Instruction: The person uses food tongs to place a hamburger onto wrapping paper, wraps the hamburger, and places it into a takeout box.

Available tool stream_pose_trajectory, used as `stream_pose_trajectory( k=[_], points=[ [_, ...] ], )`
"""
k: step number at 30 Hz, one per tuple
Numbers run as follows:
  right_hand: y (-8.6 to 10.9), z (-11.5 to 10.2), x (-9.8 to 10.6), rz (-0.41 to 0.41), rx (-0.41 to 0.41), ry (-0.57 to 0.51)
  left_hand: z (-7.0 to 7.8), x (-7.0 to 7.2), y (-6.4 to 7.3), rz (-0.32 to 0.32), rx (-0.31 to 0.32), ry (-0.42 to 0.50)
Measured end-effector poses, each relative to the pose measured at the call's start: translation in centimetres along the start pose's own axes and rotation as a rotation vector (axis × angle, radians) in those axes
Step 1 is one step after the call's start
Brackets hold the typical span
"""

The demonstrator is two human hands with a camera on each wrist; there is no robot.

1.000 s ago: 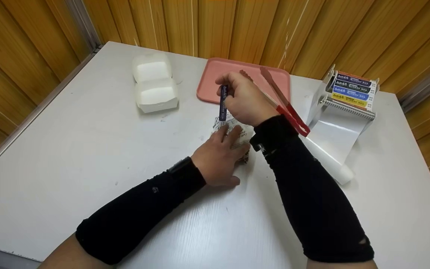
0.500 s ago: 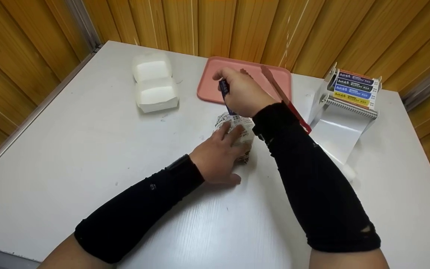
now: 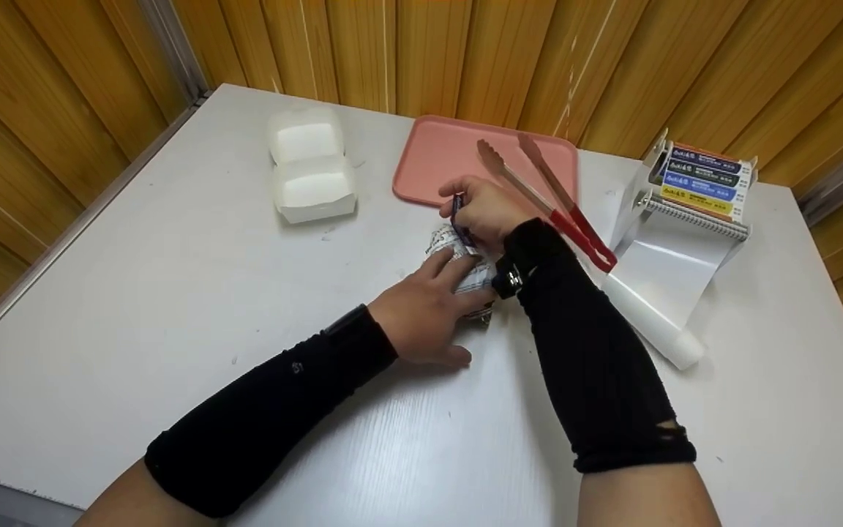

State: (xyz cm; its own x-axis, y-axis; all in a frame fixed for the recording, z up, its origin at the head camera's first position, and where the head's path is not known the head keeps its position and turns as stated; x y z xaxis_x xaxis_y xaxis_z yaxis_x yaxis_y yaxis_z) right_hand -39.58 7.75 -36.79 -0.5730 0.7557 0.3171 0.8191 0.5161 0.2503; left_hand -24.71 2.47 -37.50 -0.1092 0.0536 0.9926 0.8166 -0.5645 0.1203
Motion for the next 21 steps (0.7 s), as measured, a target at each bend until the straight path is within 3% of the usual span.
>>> stream_pose_trajectory(
  k=[6,14,18,21],
  points=[
    [-0.1,1.7,-0.5,-0.053,-0.020,-0.176,-0.1,0.4,0.8,-0.072,0.038,0.056],
    [0.1,1.1,-1.2,-0.076,0.007,-0.184,0.2,0.9,1.5,0.014,0.077,-0.028],
    [0.9,-1.0,-0.5,-0.035,0.061,-0.059,0.7,0.6,1.4,0.025,0.074,-0.036],
    [1.3,-3.3,-0.5,0.007,0.109,0.208,0.8,0.4,1.3,0.024,0.071,-0.040]
  ],
)
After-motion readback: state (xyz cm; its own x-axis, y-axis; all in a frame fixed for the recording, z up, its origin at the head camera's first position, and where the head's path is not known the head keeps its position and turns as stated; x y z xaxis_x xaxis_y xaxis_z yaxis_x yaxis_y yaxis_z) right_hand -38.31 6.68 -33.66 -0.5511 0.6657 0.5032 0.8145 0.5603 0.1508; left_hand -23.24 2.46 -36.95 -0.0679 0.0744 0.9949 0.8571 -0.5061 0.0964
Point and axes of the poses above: each hand's wrist, its own y-axis away from the middle knuckle, its own x-axis out of the back of the hand, z = x × y, the point moved 8 cm from there along -y, towards the middle knuckle
